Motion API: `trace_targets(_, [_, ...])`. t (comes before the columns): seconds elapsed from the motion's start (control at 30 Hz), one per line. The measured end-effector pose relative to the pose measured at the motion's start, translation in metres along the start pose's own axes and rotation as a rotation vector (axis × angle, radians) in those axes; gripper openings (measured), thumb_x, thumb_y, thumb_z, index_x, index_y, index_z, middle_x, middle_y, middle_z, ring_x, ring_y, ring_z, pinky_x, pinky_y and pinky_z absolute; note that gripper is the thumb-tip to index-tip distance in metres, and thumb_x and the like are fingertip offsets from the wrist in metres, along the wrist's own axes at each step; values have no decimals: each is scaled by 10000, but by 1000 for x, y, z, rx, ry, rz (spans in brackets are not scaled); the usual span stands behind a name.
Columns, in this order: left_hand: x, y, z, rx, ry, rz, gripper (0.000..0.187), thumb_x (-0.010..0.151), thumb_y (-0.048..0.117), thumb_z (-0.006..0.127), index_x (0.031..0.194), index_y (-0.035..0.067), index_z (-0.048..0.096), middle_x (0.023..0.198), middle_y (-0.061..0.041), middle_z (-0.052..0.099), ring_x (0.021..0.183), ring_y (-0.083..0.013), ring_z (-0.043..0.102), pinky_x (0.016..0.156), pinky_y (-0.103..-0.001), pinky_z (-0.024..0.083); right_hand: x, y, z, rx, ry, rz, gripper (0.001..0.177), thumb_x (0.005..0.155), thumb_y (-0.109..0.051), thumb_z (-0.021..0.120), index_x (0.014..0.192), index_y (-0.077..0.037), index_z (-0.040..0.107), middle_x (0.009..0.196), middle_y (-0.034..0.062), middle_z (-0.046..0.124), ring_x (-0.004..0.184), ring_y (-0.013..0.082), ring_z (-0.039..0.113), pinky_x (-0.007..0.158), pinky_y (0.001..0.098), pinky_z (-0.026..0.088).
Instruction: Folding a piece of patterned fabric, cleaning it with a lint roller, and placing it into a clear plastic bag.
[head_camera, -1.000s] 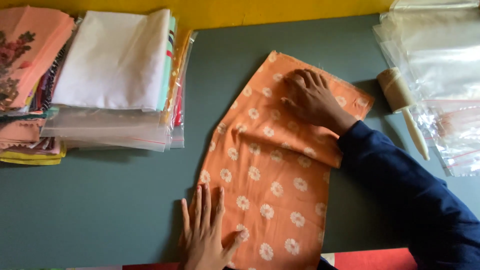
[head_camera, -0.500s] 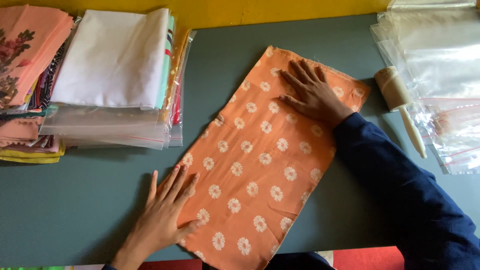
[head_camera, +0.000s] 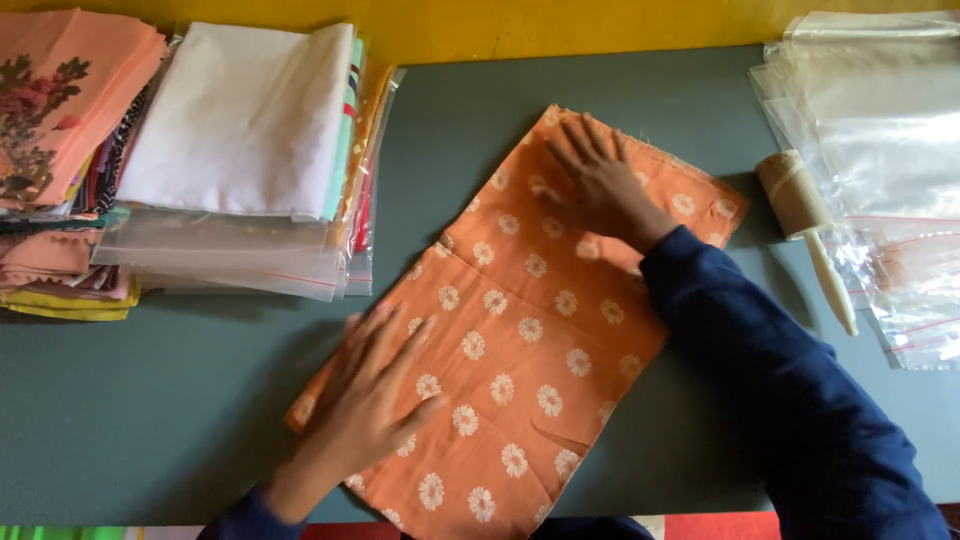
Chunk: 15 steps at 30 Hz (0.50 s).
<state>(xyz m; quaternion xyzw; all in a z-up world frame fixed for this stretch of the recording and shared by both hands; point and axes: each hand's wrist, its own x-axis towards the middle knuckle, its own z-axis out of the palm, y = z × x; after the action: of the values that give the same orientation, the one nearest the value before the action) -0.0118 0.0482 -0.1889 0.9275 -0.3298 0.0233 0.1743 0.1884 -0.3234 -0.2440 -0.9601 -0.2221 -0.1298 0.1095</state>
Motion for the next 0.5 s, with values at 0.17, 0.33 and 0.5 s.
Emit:
trace_targets(0.17, [54,0,26,116,-103,11,908,976,725,379,1652,150,184,1700,-241,85,1586,-383,66,1260,-570,40,11,-3,19,56,-50,35,877,999,-714,397,1671,-177,223,1706,207,168,1569,447,94,1227,661,97])
trace_targets(0.33, [64,-6,33,92,-193,-4,980,934,733,472,1641,86,267,1668,-312,185,1564,-464,98,1249,-598,4,3,10,1,145,-75,64,885,990,-669,466,1686,-203,178,1704,209,208,1575,432,112,1238,650,107])
trace_targets(0.5, [56,-14,52,209,100,70,969,937,776,399,1652,142,236,1705,-186,224,1577,-396,181,1266,-548,153,-58,5,-90,-81,88,160,778,974,-468,614,1630,-141,355,1716,205,135,1572,406,49,1199,682,66])
